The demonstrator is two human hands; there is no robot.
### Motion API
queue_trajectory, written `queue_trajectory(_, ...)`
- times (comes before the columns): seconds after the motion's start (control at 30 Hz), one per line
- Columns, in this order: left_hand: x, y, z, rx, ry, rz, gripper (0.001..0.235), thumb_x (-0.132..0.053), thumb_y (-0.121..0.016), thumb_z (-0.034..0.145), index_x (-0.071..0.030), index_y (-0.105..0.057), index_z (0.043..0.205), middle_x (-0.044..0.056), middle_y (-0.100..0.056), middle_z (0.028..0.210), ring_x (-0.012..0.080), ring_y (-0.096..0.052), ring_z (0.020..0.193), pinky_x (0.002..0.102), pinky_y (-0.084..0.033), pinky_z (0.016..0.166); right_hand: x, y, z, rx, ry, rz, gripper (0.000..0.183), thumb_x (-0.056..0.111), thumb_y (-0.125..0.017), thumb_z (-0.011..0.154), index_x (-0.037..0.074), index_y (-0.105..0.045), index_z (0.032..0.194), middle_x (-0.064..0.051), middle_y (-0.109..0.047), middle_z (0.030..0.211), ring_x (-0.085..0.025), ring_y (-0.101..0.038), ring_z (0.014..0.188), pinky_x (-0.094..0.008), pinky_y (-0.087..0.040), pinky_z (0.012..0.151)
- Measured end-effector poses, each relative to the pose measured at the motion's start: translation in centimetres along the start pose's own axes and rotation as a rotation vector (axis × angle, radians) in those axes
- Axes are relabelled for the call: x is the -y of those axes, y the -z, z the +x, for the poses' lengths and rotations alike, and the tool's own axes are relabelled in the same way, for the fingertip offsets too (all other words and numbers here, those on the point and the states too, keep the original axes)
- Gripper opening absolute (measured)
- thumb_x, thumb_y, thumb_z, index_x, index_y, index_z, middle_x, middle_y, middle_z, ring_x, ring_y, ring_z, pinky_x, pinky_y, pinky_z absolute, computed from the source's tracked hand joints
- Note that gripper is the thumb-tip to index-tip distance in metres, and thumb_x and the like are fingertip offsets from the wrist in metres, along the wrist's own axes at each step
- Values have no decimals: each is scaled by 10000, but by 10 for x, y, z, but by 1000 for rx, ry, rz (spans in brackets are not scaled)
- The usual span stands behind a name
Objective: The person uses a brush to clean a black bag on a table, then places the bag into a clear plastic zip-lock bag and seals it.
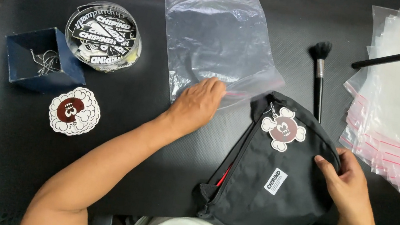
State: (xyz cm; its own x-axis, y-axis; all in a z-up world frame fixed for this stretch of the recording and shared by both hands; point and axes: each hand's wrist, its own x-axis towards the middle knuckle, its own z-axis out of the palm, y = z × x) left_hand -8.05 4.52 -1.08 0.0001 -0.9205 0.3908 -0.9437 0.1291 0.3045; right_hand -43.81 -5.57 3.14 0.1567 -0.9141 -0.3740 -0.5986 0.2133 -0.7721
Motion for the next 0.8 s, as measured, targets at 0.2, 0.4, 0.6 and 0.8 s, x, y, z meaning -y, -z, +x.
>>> queue_trajectory(0.2,14,-10,12,-52,-14,52,525,-567,-620,977,-81,-428,1019,35,-475,857,201,-555,657,387,-515,459,-11,0,4,-2,25,1,228,171,-689,980,107,-598,1179,-31,-635,952,-115,-548,849,-279,-434,725)
queue_trajectory(0.4,15,-5,20,-193,-56,212,378,-370,-752,1007,-112,-499,893,9,-415,796,159,-494,571,335,-414,350,-4,-2,-1,-13,-3,54,224,164,-689,983,113,-592,1179,-25,-644,981,-112,-572,876,-273,-454,740)
queue_trajectory(0.6,28,-12,47,-216,100,369,496,-472,-823,915,-115,-492,1012,16,-482,854,169,-575,638,353,-480,412,-19,1,0,-11,161,33,259,161,-698,975,79,-594,1197,-17,-599,976,-101,-528,912,-252,-433,808)
queue_trajectory(0.8,26,-36,57,-121,98,271,318,129,-638,767,-96,-493,937,61,-474,817,237,-527,587,406,-441,391,-52,8,6,2,455,79,260,146,-668,988,43,-538,1188,-16,-537,967,-96,-471,850,-238,-386,773)
